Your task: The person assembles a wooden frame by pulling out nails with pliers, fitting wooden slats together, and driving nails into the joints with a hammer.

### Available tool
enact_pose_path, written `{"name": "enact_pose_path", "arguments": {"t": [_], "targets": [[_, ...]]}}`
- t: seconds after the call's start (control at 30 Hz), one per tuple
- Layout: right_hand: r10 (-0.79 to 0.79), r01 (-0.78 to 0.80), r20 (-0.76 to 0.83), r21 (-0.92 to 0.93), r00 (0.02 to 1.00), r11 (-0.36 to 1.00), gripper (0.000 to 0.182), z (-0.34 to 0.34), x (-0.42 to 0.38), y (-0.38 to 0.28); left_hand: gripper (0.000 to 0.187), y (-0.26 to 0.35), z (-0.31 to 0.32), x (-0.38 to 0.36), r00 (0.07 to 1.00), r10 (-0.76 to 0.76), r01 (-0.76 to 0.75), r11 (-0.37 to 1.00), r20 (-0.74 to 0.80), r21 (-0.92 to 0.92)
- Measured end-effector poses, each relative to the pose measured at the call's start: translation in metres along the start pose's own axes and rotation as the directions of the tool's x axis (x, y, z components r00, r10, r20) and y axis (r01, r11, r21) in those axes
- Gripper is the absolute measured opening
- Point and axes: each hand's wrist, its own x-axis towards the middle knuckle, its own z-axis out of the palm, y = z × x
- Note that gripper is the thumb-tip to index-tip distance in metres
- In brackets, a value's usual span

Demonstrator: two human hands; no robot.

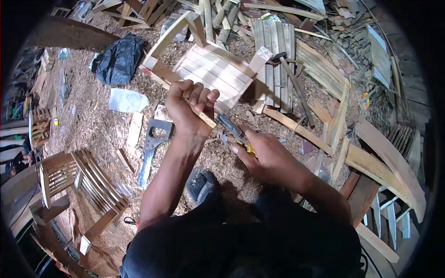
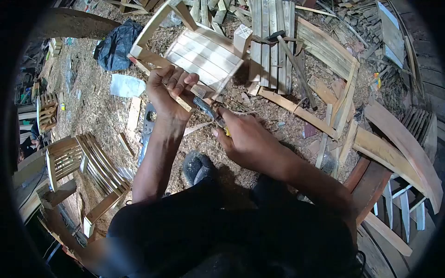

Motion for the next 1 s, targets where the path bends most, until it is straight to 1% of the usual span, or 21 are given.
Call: {"name": "enact_pose_path", "arguments": {"t": [0.07,0.1,0.17,0.23,0.27,0.3,0.33,0.37,0.43,0.5,0.53,0.67,0.7,0.73,0.77,0.8,0.83,0.87,0.9,0.97,1.0], "targets": [[-0.101,0.094,-0.082,-0.082,0.991,0.992,0.045,0.005,0.003,0.006,0.033,0.002,0.003,-0.001,0.996,0.094,-0.095,0.989,0.012,0.117],[-0.103,0.099,-0.077,-0.061,0.992,0.993,0.045,0.006,0.0,0.004,0.033,0.002,0.004,-0.006,0.996,0.094,-0.093,0.986,0.0,0.135],[-0.076,0.069,-0.117,-0.063,0.99,0.996,0.044,0.005,0.0,-0.002,0.033,0.003,0.005,-0.007,0.988,0.14,-0.15,0.972,0.071,0.179],[-0.102,0.091,-0.133,-0.084,0.986,0.992,0.043,0.01,0.001,0.001,0.033,0.004,0.006,-0.01,0.985,0.159,-0.17,0.964,0.067,0.205],[-0.124,0.108,-0.151,-0.111,0.981,0.988,0.042,0.011,0.0,0.002,0.032,0.003,0.006,-0.01,0.978,0.194,-0.208,0.949,0.082,0.236],[-0.126,0.109,-0.151,-0.115,0.981,0.987,0.042,0.01,-0.001,-0.001,0.031,0.003,0.005,-0.01,0.968,0.229,-0.248,0.932,0.099,0.266],[-0.078,0.06,-0.128,-0.138,0.989,0.989,0.04,0.008,-0.003,-0.005,0.031,0.003,0.005,-0.01,0.967,0.232,-0.251,0.932,0.1,0.263],[-0.029,0.012,-0.106,-0.162,0.994,0.987,0.038,0.007,-0.004,-0.008,0.03,0.004,0.003,-0.009,0.957,0.26,-0.287,0.91,0.129,0.3],[-0.03,0.013,-0.111,-0.154,0.993,0.988,0.037,0.009,-0.002,-0.006,0.028,0.002,0.001,-0.011,0.944,0.29,-0.327,0.883,0.156,0.338],[-0.037,0.019,-0.114,-0.151,0.993,0.988,0.036,0.012,0.002,-0.003,0.025,-0.001,-0.002,-0.012,0.911,0.346,-0.411,0.797,0.223,0.443],[-0.04,0.02,-0.115,-0.169,0.993,0.985,0.034,0.014,0.005,0.0,0.026,-0.001,-0.005,-0.011,0.889,0.382,-0.455,0.797,0.251,0.398],[-0.023,-0.001,-0.104,-0.224,0.994,0.975,0.029,0.011,0.008,-0.005,0.026,-0.002,-0.002,-0.014,0.88,0.367,-0.466,0.795,0.303,0.389],[-0.02,-0.005,-0.108,-0.225,0.994,0.974,0.029,0.013,0.009,-0.002,0.024,-0.002,0.0,-0.016,0.874,0.365,-0.478,0.769,0.321,0.425],[-0.066,0.032,-0.151,-0.213,0.986,0.977,0.029,0.016,0.01,0.002,0.024,-0.002,0.0,-0.017,0.868,0.362,-0.489,0.74,0.339,0.462],[-0.111,0.071,-0.194,-0.202,0.975,0.977,0.029,0.018,0.011,0.004,0.024,-0.003,0.0,-0.017,0.869,0.359,-0.487,0.742,0.34,0.461],[-0.11,0.07,-0.197,-0.202,0.974,0.977,0.029,0.017,0.011,0.002,0.023,-0.003,0.0,-0.016,0.852,0.371,-0.51,0.747,0.369,0.427],[-0.086,0.06,-0.167,-0.155,0.982,0.986,0.029,0.015,0.012,-0.001,0.023,-0.003,0.0,-0.016,0.834,0.384,-0.532,0.751,0.397,0.391],[-0.06,0.046,-0.136,-0.106,0.989,0.993,0.029,0.013,0.012,-0.004,0.022,-0.001,0.001,-0.018,0.836,0.383,-0.526,0.763,0.394,0.375],[-0.058,0.044,-0.139,-0.105,0.989,0.994,0.029,0.013,0.012,-0.005,0.022,0.0,0.0,-0.017,0.837,0.38,-0.524,0.765,0.395,0.375],[-0.072,0.07,-0.124,-0.021,0.99,0.997,0.029,0.013,0.013,-0.007,0.022,0.002,-0.004,-0.015,0.792,0.415,-0.572,0.76,0.448,0.309],[-0.073,0.071,-0.124,-0.02,0.99,0.997,0.029,0.013,0.015,-0.008,0.022,0.004,-0.003,-0.015,0.792,0.414,-0.572,0.759,0.449,0.31]]}}
